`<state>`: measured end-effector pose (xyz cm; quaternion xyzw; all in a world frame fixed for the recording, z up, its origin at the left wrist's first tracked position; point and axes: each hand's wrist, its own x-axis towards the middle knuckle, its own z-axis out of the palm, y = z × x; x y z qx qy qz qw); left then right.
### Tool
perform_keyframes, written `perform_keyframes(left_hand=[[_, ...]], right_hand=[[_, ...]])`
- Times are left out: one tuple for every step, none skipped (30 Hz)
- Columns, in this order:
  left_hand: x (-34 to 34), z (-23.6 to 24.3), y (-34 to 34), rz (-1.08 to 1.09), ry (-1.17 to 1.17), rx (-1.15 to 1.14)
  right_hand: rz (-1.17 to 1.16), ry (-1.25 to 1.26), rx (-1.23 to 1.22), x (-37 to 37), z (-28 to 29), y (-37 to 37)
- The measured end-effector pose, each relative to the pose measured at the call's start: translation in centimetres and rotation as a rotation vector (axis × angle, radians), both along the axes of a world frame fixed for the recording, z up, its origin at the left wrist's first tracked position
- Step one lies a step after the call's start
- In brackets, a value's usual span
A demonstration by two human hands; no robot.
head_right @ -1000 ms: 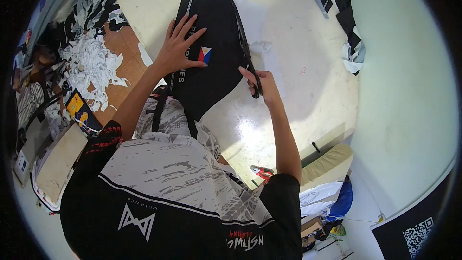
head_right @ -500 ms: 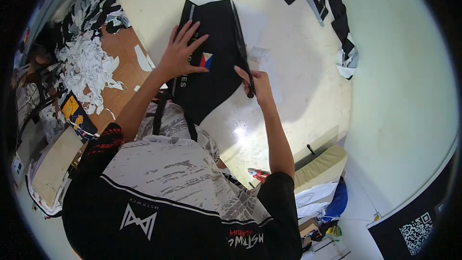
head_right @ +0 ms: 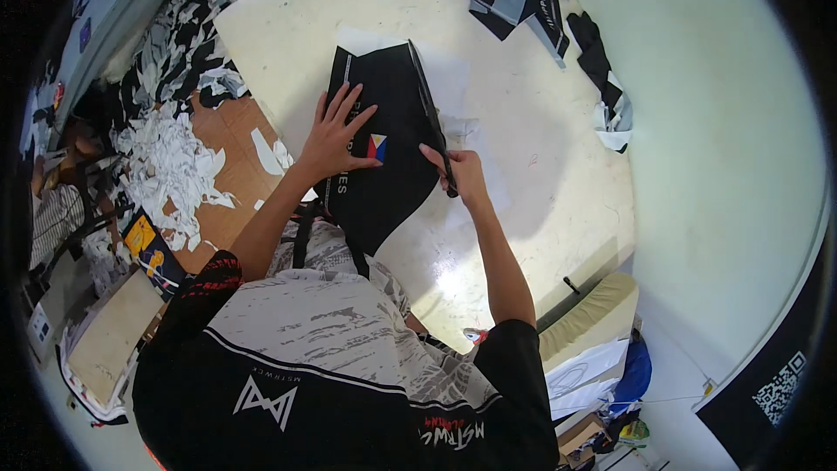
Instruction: Cutting out garment patterns from a large sheet of printed black fabric using tailor scissors.
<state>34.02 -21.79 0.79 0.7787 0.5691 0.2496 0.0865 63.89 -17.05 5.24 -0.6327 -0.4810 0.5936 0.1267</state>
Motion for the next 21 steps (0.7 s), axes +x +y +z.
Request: perform_keyframes(left_hand=[[0.1, 0.0, 0.0, -0.008, 0.006, 0.012], [0.2, -0.1, -0.1, -0.018, 0.019, -0.009], [0.0, -0.1, 0.2, -0.026, 0.032, -0.026], [-0.4, -0.3, 0.7, -0.031, 0.041, -0.012], [-1.0, -0.5, 1.5, -0.073, 0.088, -0.026], [-1.7, -0.5, 2.2, -0.120, 0.132, -0.041], [-3.3, -0.3, 3.6, -0.194, 0.195, -0.025], [-5.0, 0.3, 5.3, -0.280, 0.236, -0.022], [-7.0, 1.1, 6.6, -0.319, 0.287, -0.075], [-8.1, 2.1, 8.1, -0.374, 0.332, -0.117], [-8.5, 2.7, 9.1, -0.358, 0.324, -0.100], [-8.8, 2.5, 9.8, -0.380, 0.341, -0.086], [-8.8, 1.6, 10.5, -0.283, 0.275, -0.048], [-8.4, 0.5, 11.0, -0.186, 0.207, -0.011], [-7.1, -0.8, 10.7, -0.104, 0.061, 0.000], [-5.7, -2.0, 10.1, -0.132, 0.078, 0.016], [-4.2, -3.3, 9.0, -0.018, 0.166, 0.069], [-3.0, -4.0, 8.1, 0.103, 0.249, 0.122], [-1.5, -4.1, 7.6, 0.079, 0.271, 0.160], [-0.1, -4.1, 7.4, 0.055, 0.288, 0.197], [1.0, -4.0, 7.1, 0.007, 0.278, 0.182]], right_hand=[[-0.025, 0.011, 0.015, 0.2, -0.1, -0.5], [-0.036, 0.019, 0.028, 0.5, -0.3, -1.4], [-0.076, -0.013, 0.038, 0.8, -0.5, -2.3], [-0.113, -0.043, 0.046, 0.8, -0.3, -3.2], [-0.118, -0.102, 0.075, 0.9, 0.0, -4.1], [-0.133, -0.097, 0.086, 1.5, -0.4, -4.9], [-0.114, -0.186, 0.238, 2.1, -1.1, -5.6], [-0.102, -0.278, 0.386, 2.7, -1.8, -6.2], [-0.103, -0.334, 0.427, 2.0, -0.7, -6.2], [-0.132, -0.333, 0.433, 1.8, -0.4, -6.0], [-0.178, -0.386, 0.496, 1.6, -0.2, -5.6], [-0.220, -0.435, 0.558, 1.2, -0.2, -5.1], [-0.227, -0.439, 0.595, 1.0, -0.6, -4.6], [-0.259, -0.432, 0.603, 0.6, -1.9, -4.1], [-0.283, -0.426, 0.662, 0.4, -3.8, -3.7], [-0.307, -0.419, 0.723, 0.2, -5.5, -3.3], [-0.288, -0.396, 0.789, 0.3, -7.0, -3.7], [-0.311, -0.392, 0.794, 0.3, -7.7, -4.5], [-0.306, -0.418, 0.792, 0.7, -8.2, -6.0], [-0.301, -0.448, 0.789, 0.9, -8.5, -7.6], [-0.342, -0.445, 0.754, 0.6, -8.2, -9.9]])
